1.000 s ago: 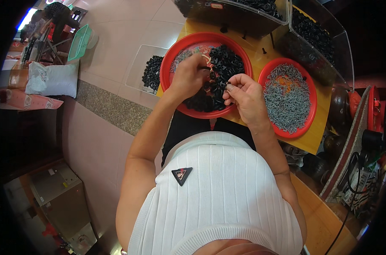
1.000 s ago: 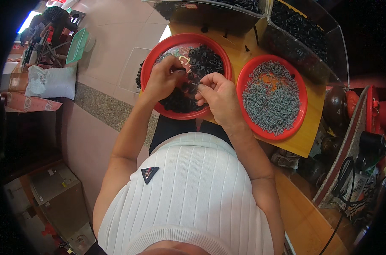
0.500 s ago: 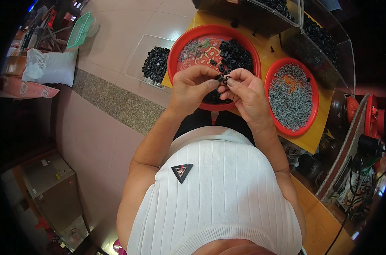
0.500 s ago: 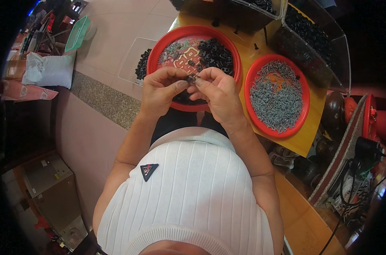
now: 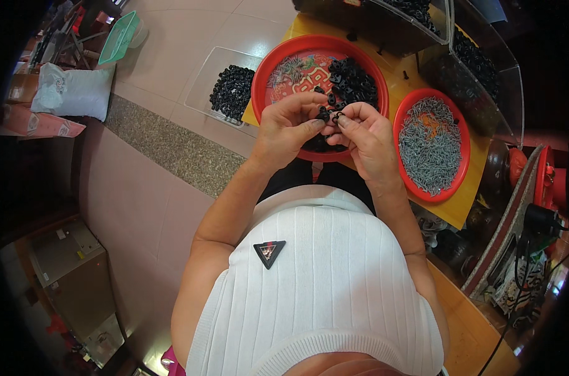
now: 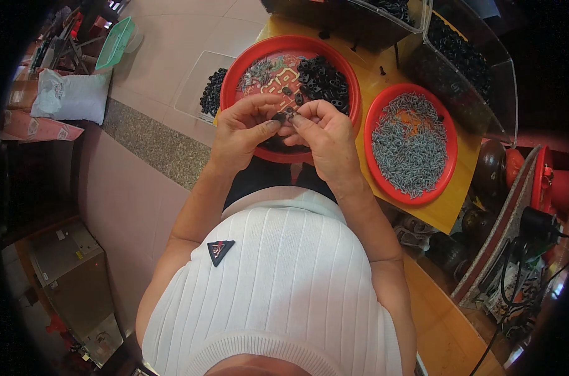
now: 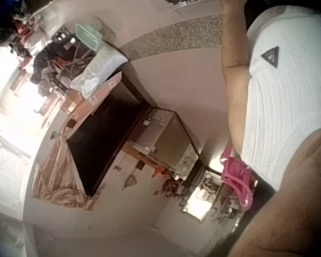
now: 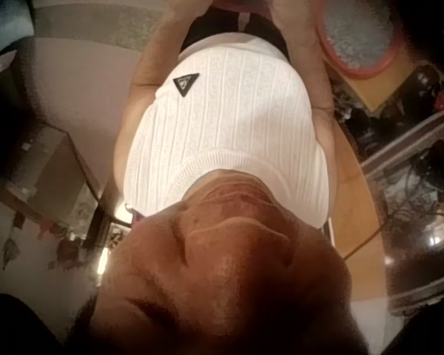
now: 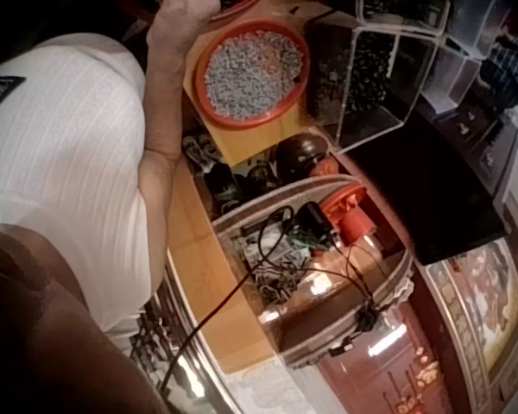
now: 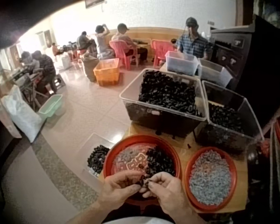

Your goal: The person assembles small black plastic buckles by hand at a workstation.

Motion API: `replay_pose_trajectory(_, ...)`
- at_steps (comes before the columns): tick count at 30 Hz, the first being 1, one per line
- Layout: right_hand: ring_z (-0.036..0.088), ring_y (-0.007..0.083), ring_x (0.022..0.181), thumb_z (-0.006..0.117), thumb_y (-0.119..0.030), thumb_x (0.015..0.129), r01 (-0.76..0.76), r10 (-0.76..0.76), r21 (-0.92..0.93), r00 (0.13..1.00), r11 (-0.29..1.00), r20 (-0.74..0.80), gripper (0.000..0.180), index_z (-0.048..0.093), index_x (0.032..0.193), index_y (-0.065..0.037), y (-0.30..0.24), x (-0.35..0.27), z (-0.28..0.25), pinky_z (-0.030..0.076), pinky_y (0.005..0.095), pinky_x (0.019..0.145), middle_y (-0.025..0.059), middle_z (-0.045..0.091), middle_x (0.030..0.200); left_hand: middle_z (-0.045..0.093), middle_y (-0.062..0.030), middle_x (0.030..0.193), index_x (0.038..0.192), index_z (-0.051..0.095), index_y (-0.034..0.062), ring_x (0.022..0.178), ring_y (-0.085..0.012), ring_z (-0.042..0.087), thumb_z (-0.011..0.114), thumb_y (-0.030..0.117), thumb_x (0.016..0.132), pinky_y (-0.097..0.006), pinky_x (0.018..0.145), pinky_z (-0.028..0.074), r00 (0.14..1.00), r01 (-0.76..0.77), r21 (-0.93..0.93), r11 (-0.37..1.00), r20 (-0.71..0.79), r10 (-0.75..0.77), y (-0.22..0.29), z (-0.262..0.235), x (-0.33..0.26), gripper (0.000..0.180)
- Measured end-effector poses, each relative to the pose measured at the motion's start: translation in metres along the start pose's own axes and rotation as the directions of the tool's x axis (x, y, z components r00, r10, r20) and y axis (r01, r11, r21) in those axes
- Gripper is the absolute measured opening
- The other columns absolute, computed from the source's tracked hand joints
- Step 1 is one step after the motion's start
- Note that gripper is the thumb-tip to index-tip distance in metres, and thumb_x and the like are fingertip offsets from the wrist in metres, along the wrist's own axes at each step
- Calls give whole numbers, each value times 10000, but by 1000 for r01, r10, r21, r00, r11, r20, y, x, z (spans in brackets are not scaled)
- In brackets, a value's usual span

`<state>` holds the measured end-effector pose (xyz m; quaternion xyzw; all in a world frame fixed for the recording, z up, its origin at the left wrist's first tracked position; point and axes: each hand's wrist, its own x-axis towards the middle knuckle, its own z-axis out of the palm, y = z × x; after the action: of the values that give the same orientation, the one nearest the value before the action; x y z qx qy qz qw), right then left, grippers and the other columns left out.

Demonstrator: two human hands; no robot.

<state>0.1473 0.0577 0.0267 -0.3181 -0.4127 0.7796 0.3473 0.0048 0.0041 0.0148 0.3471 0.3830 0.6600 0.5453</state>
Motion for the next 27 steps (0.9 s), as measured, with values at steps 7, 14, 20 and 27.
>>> replay_pose_trajectory(7, 606, 136, 699, 521, -31, 822, 10, -10, -15, 999, 1000, -33, 82, 502, 872, 31, -2, 1, 1, 511, 214, 613, 120, 600, 823, 611, -89, 832, 925, 539, -29, 733, -118, 598, 582, -55, 756, -213, 651, 491, 996, 75, 48, 996, -43, -73, -3, -5, -3, 177)
replay_pose_trajectory(14, 599, 127, 693, 527, -27, 819, 37, -37, 4, 998, 999, -57, 78, 504, 869, 28, 2, 2, 4, 508, 216, 626, 106, 594, 808, 616, -93, 790, 863, 544, -12, 691, -129, 608, 603, -46, 743, -222, 655, 498, 988, 23, -61, 998, -152, -32, -8, -3, -1, 138)
replay_pose_trajectory(20, 589, 115, 665, 530, -33, 820, 60, -59, 23, 996, 998, -62, 76, 507, 861, 26, 3, 2, 7, 506, 213, 625, 90, 586, 787, 617, -97, 813, 886, 557, -19, 732, -138, 607, 579, -77, 744, -232, 688, 499, 987, -64, -118, 991, -155, 45, -11, 1, -4, 155)
replay_pose_trajectory(27, 575, 106, 667, 514, -43, 830, 9, -8, 18, 1000, 1000, -23, 78, 507, 872, 22, 1, 3, 2, 499, 208, 612, 80, 577, 788, 620, -79, 814, 1017, 564, -17, 698, -106, 585, 573, -57, 756, -203, 636, 484, 994, 104, 118, 988, -34, -100, 0, -2, -6, 264)
